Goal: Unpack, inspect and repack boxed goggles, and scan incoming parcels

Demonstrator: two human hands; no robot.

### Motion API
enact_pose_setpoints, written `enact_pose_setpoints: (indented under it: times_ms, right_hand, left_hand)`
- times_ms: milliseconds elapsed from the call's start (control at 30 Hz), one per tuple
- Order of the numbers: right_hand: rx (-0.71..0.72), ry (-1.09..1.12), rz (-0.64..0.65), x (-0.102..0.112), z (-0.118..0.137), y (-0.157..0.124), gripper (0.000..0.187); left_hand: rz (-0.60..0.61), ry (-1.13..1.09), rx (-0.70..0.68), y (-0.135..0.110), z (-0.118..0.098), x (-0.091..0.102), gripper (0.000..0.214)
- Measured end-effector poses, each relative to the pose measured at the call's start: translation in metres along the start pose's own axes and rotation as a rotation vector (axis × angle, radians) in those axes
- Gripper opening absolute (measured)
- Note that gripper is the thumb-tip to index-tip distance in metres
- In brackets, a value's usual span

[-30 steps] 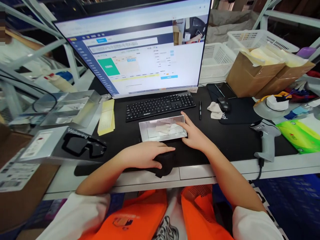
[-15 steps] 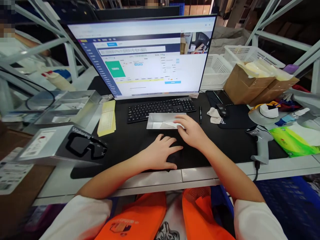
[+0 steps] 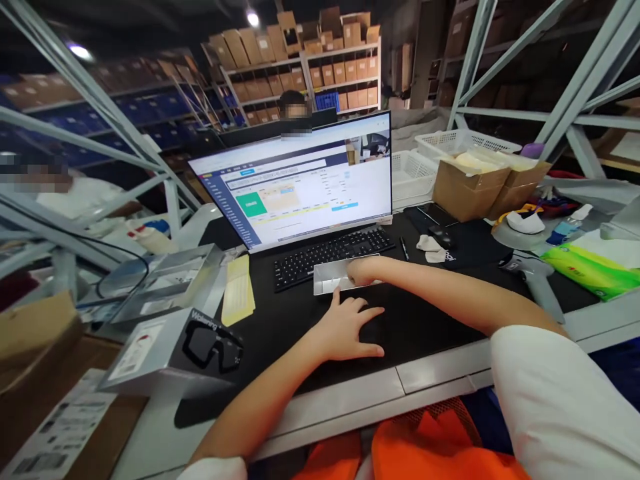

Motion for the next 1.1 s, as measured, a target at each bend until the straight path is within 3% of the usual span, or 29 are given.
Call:
enact_pose_setpoints:
  times_ms: [67, 133, 233, 300, 367, 433, 533, 633, 700, 900, 967, 1100]
  right_hand:
    - [-0.002, 0.028, 0.050, 0.012, -0.010, -0.017, 0.037]
    - [-0.050, 0.031, 0.064, 0.025, -0.038, -0.041, 0.029]
    - [-0.335, -0.078, -0.067, 0.039, -0.103, -0.083, 0.031]
    - [-0.514, -0.181, 0.005, 0.035, -0.142, -0.108, 0.031]
    - [-0.577, -0.236, 0.036, 0.024, -0.159, -0.130, 0.029]
    - [-0.537, -0.201, -0.060, 0.009, -0.151, -0.150, 0.034]
    - [-0.403, 0.040, -0.197, -0.015, -0.108, -0.173, 0.042]
    - [-0.283, 0.280, -0.108, -0.035, -0.063, -0.185, 0.039]
    - [-0.254, 0.363, -0.047, -0.045, -0.046, -0.189, 0.038]
    - [-0.217, 0.322, 0.022, -0.051, -0.054, -0.192, 0.033]
    - [-0.200, 0.370, 0.102, -0.047, -0.062, -0.194, 0.038]
    - [-0.208, 0.529, 0.252, -0.036, -0.065, -0.194, 0.047]
  left_hand:
    - [-0.010, -0.004, -0.004, 0.000, 0.000, -0.001, 0.090]
    - [-0.011, -0.007, -0.007, 0.000, 0.001, -0.002, 0.090]
    - [-0.011, -0.007, -0.013, 0.001, 0.002, -0.002, 0.090]
    - [-0.021, -0.006, -0.023, 0.001, 0.001, -0.003, 0.089]
    - [-0.036, 0.009, -0.028, 0.001, -0.001, -0.005, 0.088]
    - [-0.049, 0.041, -0.032, -0.001, -0.005, -0.006, 0.087]
    - [-0.090, 0.067, -0.043, -0.004, -0.012, -0.004, 0.087]
    - [-0.209, 0.030, -0.051, -0.005, -0.013, 0.004, 0.089]
    - [-0.312, -0.008, -0.084, -0.005, -0.013, 0.006, 0.089]
    - [-0.492, -0.038, -0.134, -0.001, -0.012, -0.011, 0.080]
    - [-0.473, -0.012, -0.106, 0.001, -0.017, -0.016, 0.083]
    - [-0.324, 0.033, -0.065, 0.008, -0.031, -0.020, 0.083]
Point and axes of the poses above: each hand's wrist, its own y-axis towards the middle knuckle, its own x-axis out of the back of the hand, z = x × y, the point moved 2 cm from there along y, towards the middle knuckle, and after that the axes turned 3 degrees about -y, right-handed, at the moved point
